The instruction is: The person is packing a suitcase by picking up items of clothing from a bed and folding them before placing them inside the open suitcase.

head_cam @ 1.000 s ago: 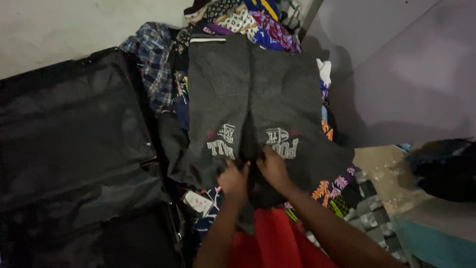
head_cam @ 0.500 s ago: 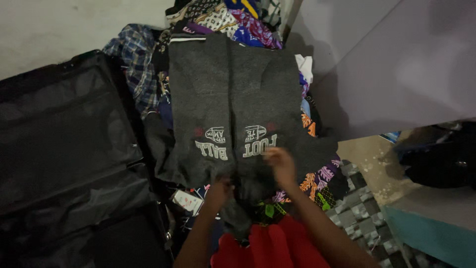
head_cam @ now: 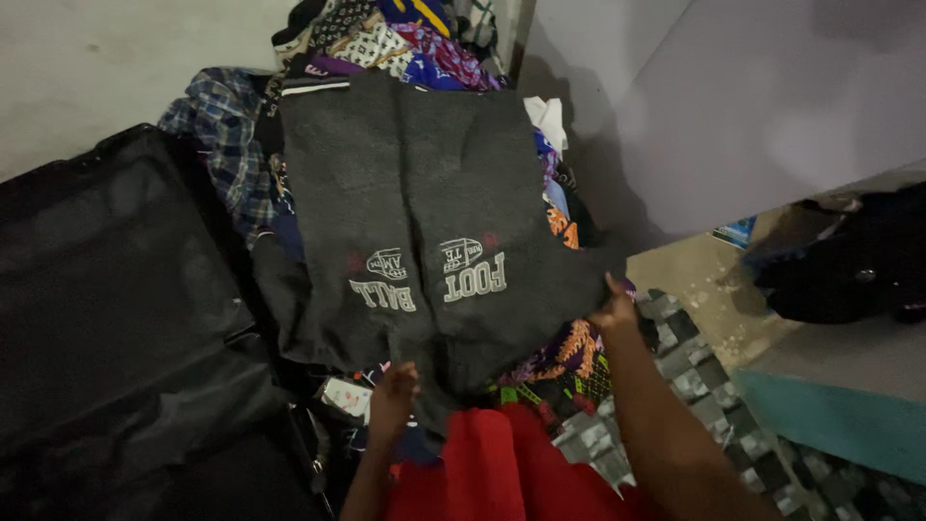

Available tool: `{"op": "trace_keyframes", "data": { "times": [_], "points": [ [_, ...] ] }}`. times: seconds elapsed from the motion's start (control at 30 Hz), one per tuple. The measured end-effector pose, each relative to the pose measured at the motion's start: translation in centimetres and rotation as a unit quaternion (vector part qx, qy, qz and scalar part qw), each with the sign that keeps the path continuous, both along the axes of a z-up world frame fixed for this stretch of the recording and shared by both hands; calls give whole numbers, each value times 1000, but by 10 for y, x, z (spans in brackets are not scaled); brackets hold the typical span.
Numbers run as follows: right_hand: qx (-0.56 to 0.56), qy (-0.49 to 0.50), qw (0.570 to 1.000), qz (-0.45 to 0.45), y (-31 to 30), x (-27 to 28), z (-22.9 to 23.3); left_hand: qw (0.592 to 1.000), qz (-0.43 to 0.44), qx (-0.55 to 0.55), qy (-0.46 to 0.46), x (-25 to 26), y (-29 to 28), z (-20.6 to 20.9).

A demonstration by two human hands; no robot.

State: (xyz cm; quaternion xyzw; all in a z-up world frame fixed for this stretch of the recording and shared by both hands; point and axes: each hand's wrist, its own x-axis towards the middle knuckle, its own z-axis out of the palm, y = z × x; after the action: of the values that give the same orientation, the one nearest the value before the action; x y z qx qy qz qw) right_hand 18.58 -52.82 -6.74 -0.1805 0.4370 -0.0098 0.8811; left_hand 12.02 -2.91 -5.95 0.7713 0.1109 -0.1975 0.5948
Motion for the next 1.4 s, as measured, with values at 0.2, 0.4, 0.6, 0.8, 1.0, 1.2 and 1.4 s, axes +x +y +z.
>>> {"op": "trace_keyframes", "data": {
  "times": [0.2, 0.4, 0.6, 0.8, 1.0, 1.2, 1.4],
  "points": [
    [-104, -44, 990, -88, 13, 11, 45, 984, 70, -139, 84, 39, -22, 38],
    [-567, -25, 821, -59, 82, 0, 150, 984, 28, -155, 80, 60, -85, 135],
    [-564, -46, 763, 312, 191, -4, 221, 970, -18, -240, 14, 90, -157, 248],
    [-821, -308, 300, 377, 208, -33, 254, 949, 4, -50, -312, 95, -145, 249],
    [-250, -18, 935, 249, 173, -39, 171, 991, 44, -94, -84, 84, -123, 218],
    [-8, -76, 994, 73, 126, -25, 189, 986, 8, -162, -34, 75, -122, 216],
    [-111, -237, 960, 100, 86, -15, 236, 987, 29, -160, -18, 81, -109, 218]
  ]
}}
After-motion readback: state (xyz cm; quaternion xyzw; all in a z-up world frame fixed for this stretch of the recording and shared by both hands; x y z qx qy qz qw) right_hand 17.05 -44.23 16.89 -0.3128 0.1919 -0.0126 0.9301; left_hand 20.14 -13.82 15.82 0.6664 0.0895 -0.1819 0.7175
